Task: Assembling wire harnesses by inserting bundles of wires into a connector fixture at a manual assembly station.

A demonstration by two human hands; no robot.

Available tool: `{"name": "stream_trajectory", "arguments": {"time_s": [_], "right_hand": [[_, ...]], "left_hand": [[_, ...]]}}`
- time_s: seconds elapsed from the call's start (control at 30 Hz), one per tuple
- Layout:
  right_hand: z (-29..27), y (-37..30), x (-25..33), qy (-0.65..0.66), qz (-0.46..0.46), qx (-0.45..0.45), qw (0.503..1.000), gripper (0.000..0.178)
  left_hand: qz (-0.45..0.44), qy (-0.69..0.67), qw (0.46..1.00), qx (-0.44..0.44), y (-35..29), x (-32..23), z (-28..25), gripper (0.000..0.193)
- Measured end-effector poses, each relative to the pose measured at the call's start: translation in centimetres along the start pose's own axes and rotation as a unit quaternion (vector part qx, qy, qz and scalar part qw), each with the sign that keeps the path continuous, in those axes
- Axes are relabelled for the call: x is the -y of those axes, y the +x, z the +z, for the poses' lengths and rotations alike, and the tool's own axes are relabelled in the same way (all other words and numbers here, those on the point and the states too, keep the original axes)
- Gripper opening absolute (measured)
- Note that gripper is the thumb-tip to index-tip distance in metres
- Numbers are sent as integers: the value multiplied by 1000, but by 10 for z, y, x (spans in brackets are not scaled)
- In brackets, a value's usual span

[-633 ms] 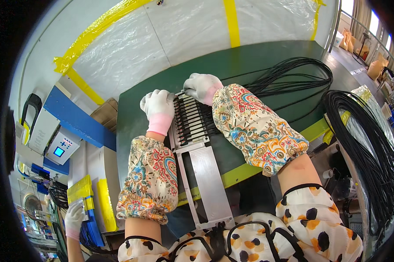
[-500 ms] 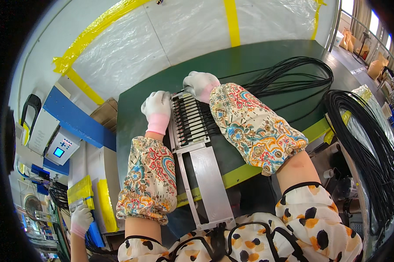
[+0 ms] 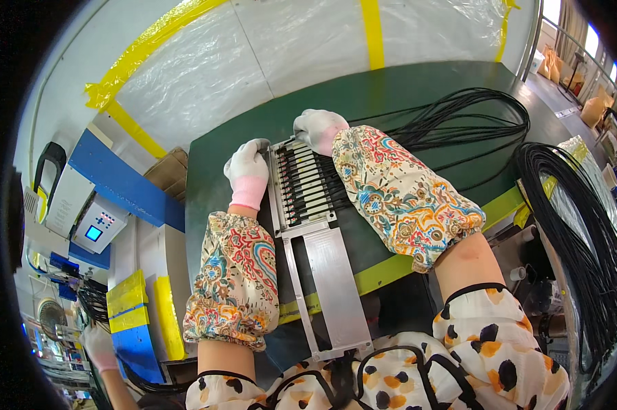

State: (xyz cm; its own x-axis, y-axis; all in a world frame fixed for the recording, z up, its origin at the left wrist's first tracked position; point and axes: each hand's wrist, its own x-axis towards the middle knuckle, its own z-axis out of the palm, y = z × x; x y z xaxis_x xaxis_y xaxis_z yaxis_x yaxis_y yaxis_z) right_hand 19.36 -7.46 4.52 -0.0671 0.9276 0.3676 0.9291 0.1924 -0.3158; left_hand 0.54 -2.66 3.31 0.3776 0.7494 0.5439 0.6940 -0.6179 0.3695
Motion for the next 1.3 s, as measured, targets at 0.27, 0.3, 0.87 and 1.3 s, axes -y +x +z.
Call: {"name": "stream_trajectory", "arguments": {"time_s": [0.27, 0.3, 0.87, 1.3], "right_hand": [[3, 5, 16, -28, 21, 36, 999, 14], [3, 6, 15, -32, 25, 49, 998, 15], [-20, -24, -22, -103, 38, 54, 992, 17], [-86, -183, 116, 12, -272, 110, 956, 34]], "left_hand": [[31, 29, 999, 3, 1, 0, 1, 24], [49, 28, 998, 6, 1, -1, 2, 25], [214, 235, 933, 166, 4, -32, -18, 39], [254, 336, 882, 211, 5, -45, -14, 40]]}}
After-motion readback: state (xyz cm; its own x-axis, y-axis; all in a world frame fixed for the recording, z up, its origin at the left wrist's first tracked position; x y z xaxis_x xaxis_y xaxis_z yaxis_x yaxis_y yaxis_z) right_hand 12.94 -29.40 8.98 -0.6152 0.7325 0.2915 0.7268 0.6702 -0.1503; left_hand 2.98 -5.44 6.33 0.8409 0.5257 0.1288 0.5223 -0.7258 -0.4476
